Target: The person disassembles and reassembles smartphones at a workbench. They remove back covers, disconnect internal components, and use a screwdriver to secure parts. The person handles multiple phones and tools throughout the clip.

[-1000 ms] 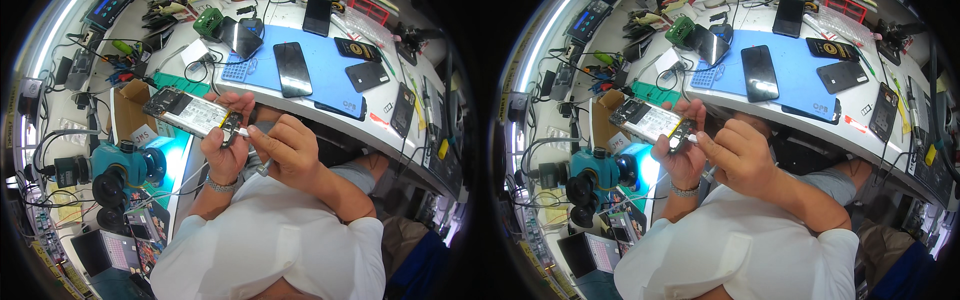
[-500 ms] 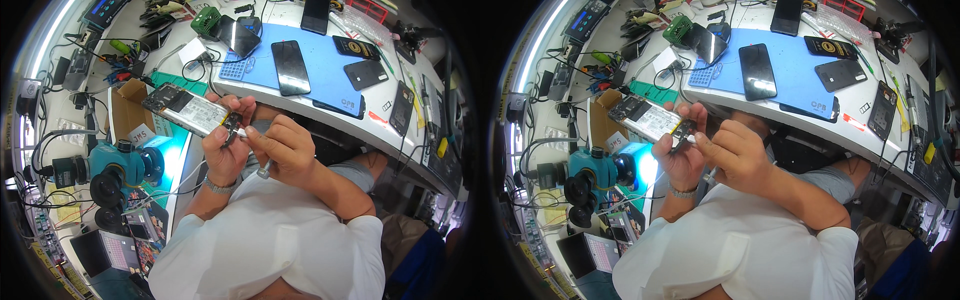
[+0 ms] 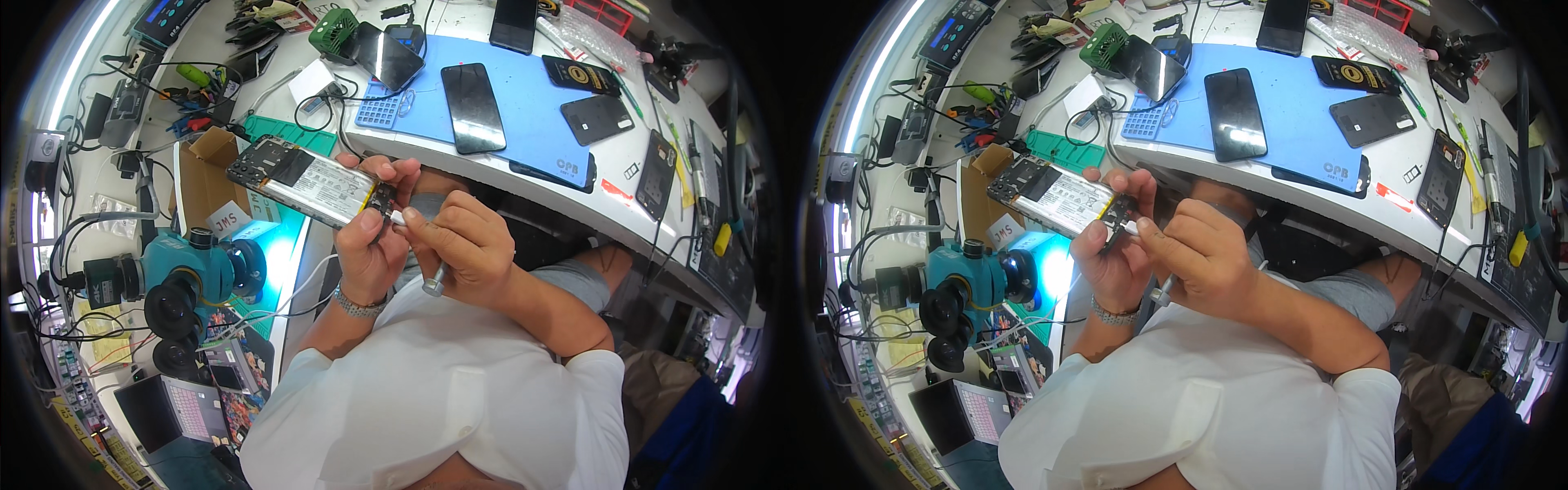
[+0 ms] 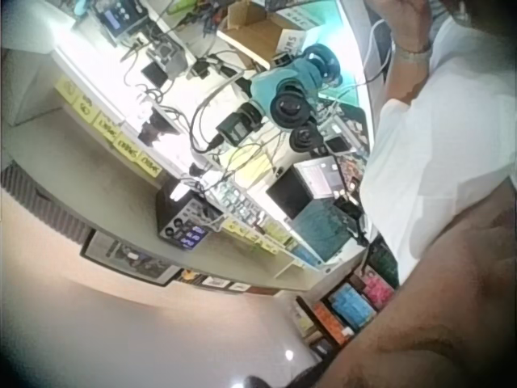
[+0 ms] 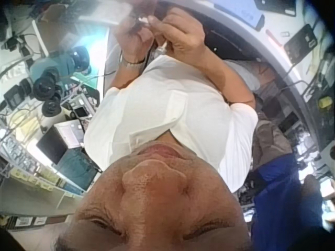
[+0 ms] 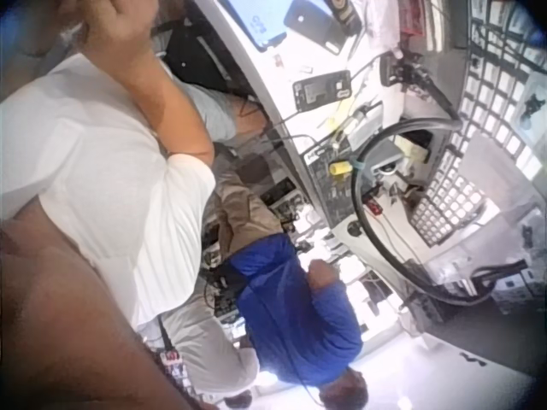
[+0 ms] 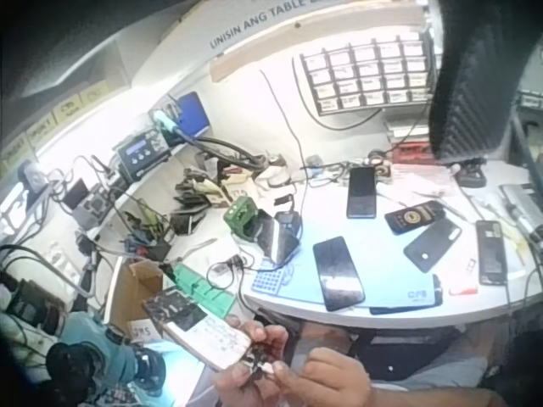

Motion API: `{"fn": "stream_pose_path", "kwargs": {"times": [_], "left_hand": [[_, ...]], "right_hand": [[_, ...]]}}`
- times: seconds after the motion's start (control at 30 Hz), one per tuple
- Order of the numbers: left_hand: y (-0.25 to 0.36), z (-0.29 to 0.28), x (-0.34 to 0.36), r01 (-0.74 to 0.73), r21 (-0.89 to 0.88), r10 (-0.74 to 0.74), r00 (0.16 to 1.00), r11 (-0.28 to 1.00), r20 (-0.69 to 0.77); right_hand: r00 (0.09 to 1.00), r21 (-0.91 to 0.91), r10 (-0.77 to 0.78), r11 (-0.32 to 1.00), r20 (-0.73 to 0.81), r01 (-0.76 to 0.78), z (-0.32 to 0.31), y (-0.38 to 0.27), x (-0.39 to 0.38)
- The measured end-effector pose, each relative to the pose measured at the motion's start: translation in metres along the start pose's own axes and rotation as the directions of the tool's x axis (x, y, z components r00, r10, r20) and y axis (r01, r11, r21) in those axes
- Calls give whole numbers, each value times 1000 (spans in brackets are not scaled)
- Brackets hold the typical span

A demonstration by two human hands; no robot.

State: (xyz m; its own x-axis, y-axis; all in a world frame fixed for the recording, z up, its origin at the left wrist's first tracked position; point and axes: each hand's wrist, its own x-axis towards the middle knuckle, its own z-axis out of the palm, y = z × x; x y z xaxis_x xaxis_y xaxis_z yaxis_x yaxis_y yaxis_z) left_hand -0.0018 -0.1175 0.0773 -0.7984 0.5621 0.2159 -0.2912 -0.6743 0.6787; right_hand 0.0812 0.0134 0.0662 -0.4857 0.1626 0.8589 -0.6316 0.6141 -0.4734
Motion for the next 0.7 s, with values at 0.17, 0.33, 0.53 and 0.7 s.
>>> {"fn": "stream_pose_path", "kwargs": {"times": [0.17, 0.33, 0.53, 0.7], "left_hand": [[2, 2, -3, 6, -21, -6, 1000, 1000, 11], [0, 3, -2, -3, 26, 4, 1000, 1000, -20], [0, 4, -4, -21, 50, 23, 999, 999, -35], [1, -5, -3, -43, 107, 45, 999, 993, -16]], "right_hand": [[1000, 57, 3, 998, -1, -3, -1, 2, -1], [1000, 59, 26, 998, -9, -25, 2, 2, -3], [1000, 78, 26, 997, -18, -25, 4, 5, -6], [996, 67, 82, 994, 20, -83, 5, 7, -7]]}}
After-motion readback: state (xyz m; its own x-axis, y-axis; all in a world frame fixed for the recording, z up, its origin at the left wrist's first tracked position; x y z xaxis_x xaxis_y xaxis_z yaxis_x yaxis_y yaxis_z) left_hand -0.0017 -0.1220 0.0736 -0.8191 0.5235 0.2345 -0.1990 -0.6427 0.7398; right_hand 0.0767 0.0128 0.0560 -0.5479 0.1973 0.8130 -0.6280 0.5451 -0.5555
